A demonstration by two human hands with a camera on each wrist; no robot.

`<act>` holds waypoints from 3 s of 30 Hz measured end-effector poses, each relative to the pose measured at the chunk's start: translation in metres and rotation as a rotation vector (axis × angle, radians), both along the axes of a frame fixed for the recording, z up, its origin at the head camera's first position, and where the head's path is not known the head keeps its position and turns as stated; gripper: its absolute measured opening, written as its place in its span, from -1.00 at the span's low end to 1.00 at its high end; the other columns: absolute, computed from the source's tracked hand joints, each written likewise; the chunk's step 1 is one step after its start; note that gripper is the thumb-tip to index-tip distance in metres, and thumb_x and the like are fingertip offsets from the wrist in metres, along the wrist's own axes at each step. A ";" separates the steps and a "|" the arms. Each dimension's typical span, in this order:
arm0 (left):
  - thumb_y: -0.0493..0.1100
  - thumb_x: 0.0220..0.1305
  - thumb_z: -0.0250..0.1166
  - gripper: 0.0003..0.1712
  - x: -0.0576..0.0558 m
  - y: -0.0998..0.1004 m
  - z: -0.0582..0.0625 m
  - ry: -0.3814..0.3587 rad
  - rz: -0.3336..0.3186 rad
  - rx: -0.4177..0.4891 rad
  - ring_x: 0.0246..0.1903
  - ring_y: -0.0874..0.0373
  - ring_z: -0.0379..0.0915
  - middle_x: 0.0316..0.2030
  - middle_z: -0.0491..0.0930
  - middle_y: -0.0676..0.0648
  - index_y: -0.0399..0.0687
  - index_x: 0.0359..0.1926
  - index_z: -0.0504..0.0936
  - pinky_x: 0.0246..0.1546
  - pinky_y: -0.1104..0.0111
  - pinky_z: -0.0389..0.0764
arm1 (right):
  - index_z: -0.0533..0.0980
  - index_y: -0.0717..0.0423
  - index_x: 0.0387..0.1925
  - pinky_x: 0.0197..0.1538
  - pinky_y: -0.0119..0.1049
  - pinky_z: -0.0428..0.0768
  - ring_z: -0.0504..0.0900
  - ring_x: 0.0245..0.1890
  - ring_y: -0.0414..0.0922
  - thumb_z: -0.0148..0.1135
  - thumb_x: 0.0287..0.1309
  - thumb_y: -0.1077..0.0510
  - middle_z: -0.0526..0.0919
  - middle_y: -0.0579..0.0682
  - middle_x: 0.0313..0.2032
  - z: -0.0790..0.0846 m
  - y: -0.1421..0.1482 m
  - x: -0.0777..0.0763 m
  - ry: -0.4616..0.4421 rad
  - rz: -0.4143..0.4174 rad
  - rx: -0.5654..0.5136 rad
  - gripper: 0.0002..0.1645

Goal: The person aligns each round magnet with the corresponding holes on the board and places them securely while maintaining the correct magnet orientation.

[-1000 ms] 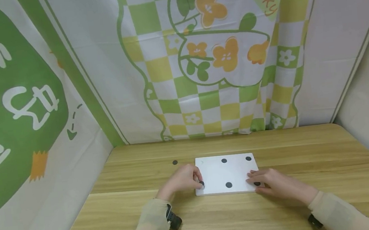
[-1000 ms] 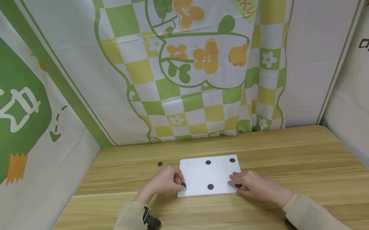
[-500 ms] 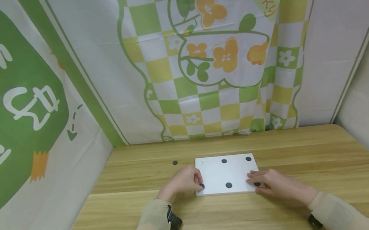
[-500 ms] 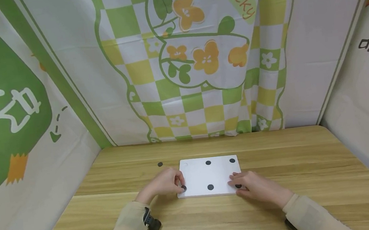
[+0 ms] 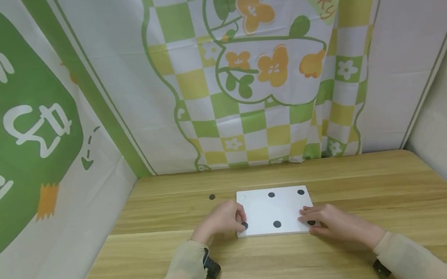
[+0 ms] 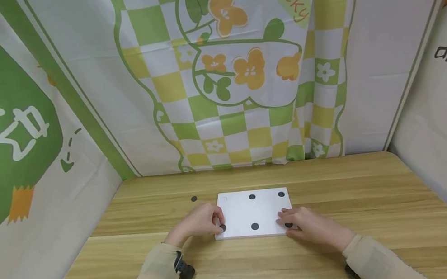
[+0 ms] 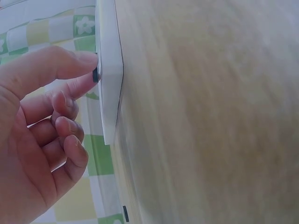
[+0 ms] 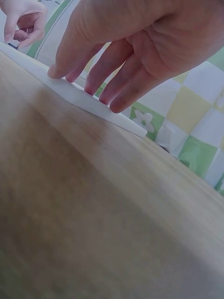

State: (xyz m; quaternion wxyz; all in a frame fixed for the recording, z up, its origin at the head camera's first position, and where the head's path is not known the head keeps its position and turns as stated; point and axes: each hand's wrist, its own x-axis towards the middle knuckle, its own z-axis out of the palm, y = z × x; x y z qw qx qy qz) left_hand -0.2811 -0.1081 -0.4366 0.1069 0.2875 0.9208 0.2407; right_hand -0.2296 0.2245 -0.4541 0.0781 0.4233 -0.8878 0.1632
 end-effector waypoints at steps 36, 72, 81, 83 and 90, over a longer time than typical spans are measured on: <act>-0.27 -0.08 0.43 -0.88 0.001 0.003 0.005 0.028 0.010 -0.057 -0.67 0.30 0.24 -0.70 0.36 0.14 0.00 -0.54 0.63 -0.62 0.52 0.29 | 0.61 0.15 -0.03 -0.05 -0.12 0.67 0.61 0.04 0.09 0.33 0.08 0.22 0.63 0.19 0.03 -0.002 0.000 -0.001 0.003 0.000 -0.001 -0.64; -0.22 -0.10 0.44 -0.85 -0.016 -0.018 0.006 0.143 0.149 0.123 -0.64 0.30 0.26 -0.68 0.38 0.14 -0.02 -0.49 0.60 -0.61 0.48 0.32 | 0.60 0.18 -0.03 0.01 -0.05 0.63 0.61 0.04 0.13 0.33 0.07 0.23 0.61 0.23 0.03 -0.001 0.001 -0.002 -0.006 0.000 -0.008 -0.63; -0.22 -0.12 0.45 -0.82 -0.025 -0.030 0.003 0.113 0.255 0.197 -0.64 0.25 0.25 -0.65 0.38 0.08 -0.04 -0.44 0.62 -0.66 0.45 0.30 | 0.59 0.16 -0.01 0.01 -0.06 0.64 0.60 0.05 0.12 0.31 0.10 0.23 0.60 0.22 0.05 0.000 0.000 0.001 -0.035 -0.007 0.013 -0.63; -0.21 -0.11 0.47 -0.81 -0.026 -0.032 0.002 0.108 0.270 0.202 -0.63 0.23 0.26 -0.63 0.39 0.07 -0.06 -0.42 0.63 -0.65 0.44 0.31 | 0.59 0.16 -0.01 0.00 -0.05 0.64 0.60 0.05 0.13 0.30 0.10 0.23 0.60 0.22 0.05 0.000 0.000 0.001 -0.036 -0.008 0.012 -0.63; -0.20 -0.05 0.46 -0.79 -0.032 -0.039 0.001 0.114 0.322 0.190 -0.59 0.20 0.28 -0.60 0.41 0.04 -0.09 -0.34 0.66 -0.61 0.41 0.32 | 0.60 0.17 -0.02 -0.01 -0.06 0.64 0.61 0.03 0.14 0.32 0.09 0.23 0.61 0.24 0.04 -0.001 0.001 -0.001 -0.006 0.003 -0.006 -0.63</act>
